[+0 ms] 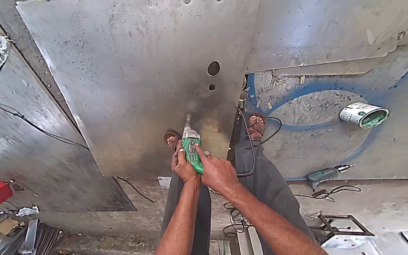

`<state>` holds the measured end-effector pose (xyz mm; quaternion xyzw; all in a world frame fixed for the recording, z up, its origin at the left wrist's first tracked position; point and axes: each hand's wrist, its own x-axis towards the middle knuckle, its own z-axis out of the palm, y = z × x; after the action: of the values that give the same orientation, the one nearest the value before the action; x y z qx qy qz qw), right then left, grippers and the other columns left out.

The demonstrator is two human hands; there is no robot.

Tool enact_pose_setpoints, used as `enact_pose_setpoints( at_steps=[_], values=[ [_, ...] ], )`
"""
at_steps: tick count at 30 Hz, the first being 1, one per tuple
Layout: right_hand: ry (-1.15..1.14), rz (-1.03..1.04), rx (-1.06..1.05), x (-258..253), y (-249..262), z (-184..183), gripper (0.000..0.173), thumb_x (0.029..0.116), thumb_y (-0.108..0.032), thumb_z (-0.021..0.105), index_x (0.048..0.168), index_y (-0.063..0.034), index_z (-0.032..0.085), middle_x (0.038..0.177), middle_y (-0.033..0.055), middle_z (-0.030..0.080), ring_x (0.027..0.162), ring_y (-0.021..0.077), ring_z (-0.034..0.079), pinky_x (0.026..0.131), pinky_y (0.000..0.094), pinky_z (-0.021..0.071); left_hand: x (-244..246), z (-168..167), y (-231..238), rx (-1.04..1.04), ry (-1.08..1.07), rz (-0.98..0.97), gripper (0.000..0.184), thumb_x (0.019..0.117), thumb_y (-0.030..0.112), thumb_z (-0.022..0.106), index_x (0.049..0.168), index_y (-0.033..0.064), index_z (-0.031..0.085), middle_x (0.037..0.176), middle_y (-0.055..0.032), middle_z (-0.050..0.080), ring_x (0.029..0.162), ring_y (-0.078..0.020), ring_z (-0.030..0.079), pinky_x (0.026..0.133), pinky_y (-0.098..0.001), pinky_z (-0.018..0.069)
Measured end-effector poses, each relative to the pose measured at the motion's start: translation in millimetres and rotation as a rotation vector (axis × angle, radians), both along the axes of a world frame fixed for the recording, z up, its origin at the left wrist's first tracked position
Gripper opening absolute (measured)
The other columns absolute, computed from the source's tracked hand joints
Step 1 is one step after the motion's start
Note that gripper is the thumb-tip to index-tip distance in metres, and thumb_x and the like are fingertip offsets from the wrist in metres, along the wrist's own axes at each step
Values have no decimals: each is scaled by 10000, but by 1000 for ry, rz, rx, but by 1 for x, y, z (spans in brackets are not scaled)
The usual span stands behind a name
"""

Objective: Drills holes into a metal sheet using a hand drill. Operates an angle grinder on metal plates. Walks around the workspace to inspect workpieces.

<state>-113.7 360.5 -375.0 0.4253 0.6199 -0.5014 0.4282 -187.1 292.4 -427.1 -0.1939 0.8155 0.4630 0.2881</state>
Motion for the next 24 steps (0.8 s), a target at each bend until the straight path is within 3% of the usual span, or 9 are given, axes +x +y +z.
enact_pose_setpoints(
  at_steps=[2,6,9,12,17,24],
  values=[
    [-2,-1,4,1,-2,-1,1064,811,-260,689,1664,-377,64,1106,157,689,867,364,701,667,563,553,1,0,-1,7,-2,-4,242,1024,47,504,1143,-95,661,1136,-220,716,1001,-273,720,872,-409,605],
    [-22,5,-3,-1,-2,0,1052,821,-243,679,1662,-387,63,1002,148,708,848,366,706,658,567,551,0,-2,-5,17,4,-2,241,1020,35,505,1145,-101,660,1135,-228,716,1001,-276,723,862,-415,611],
    [-20,3,1,0,-7,1,1037,831,-254,669,1663,-378,63,1003,138,713,843,363,708,656,567,551,0,-1,-7,18,9,-16,239,1017,37,510,1142,-101,661,1139,-226,713,1010,-272,718,869,-408,607],
    [-21,-2,17,3,-12,0,1034,836,-270,673,1663,-380,62,1022,137,711,850,360,709,658,561,554,2,-3,-11,35,15,-28,244,1019,26,510,1155,-109,662,1207,-226,704,1092,-289,704,937,-416,588],
    [-24,-3,30,3,-19,-1,1038,837,-262,671,1661,-395,54,1024,137,706,828,362,706,645,557,554,4,-1,-15,20,19,-2,236,1017,32,514,1142,-102,662,1139,-218,717,996,-263,720,863,-400,606],
    [-22,4,44,2,-21,-2,1017,844,-268,664,1661,-390,70,1031,139,707,825,362,706,642,557,552,2,-5,-18,33,17,-12,247,1022,33,493,1154,-108,648,1160,-230,707,1027,-266,713,885,-403,600]
  ],
)
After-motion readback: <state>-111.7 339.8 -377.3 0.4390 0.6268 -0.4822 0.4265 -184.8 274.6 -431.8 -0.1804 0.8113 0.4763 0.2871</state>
